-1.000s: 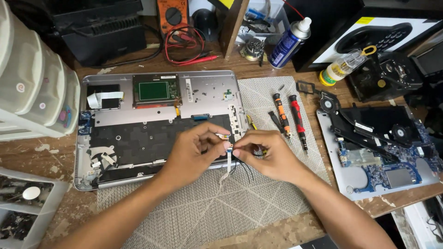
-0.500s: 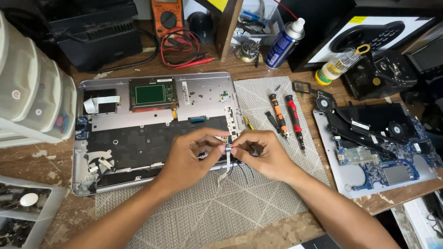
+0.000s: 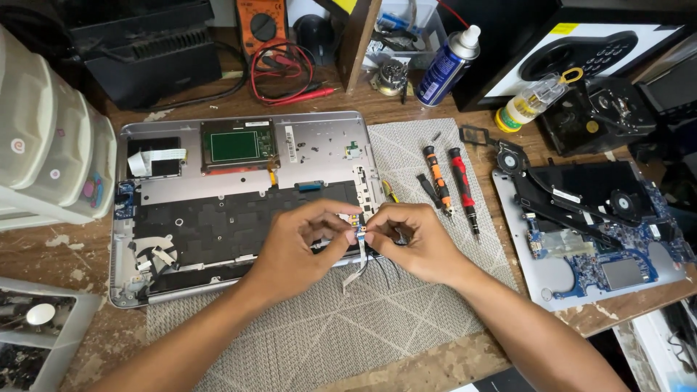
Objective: Repairing a laptop by connecting internal ribbon cables and securing components with a screwdriver on a technician's workbench.
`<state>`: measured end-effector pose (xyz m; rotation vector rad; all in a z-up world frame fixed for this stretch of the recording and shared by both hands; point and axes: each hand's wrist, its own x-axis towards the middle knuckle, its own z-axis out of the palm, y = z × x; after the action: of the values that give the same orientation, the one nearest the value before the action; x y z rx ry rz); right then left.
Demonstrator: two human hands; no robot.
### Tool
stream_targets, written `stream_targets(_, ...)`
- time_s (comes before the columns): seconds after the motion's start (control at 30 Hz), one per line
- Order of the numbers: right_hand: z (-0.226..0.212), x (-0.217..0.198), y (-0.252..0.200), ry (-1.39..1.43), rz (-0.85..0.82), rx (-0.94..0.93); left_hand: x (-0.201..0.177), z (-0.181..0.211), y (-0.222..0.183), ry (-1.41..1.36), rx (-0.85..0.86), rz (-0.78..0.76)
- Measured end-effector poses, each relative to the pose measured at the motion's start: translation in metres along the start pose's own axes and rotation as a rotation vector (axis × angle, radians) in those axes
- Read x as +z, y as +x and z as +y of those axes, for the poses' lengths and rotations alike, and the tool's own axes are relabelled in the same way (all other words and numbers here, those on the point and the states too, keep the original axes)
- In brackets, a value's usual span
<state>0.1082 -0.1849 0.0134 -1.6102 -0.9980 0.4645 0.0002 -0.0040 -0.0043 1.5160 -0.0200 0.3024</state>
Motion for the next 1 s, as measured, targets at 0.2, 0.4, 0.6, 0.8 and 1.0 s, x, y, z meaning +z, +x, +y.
stream_targets(0.2, 0.006, -0.002, -0.001, -0.014, -0.021, -0.010, 0.000, 0.008, 0.002, 0.005, -0.026, 0.018)
stream_targets(0.4, 0.008, -0.002, -0.001, -0.037, -0.057, -0.024, 0.002, 0.008, 0.004, 0.048, -0.070, 0.047)
stream_targets(0.6, 0.001, -0.001, 0.000, -0.057, -0.081, -0.039, 0.003, 0.006, 0.004, 0.059, -0.080, 0.050)
stream_targets(0.8, 0.008, 0.000, -0.001, -0.069, -0.095, -0.040, 0.001, 0.004, 0.004, 0.056, -0.077, 0.021)
stream_targets(1.0, 0.010, 0.000, -0.002, -0.065, -0.100, -0.045, 0.000, 0.001, 0.005, 0.048, -0.071, 0.035)
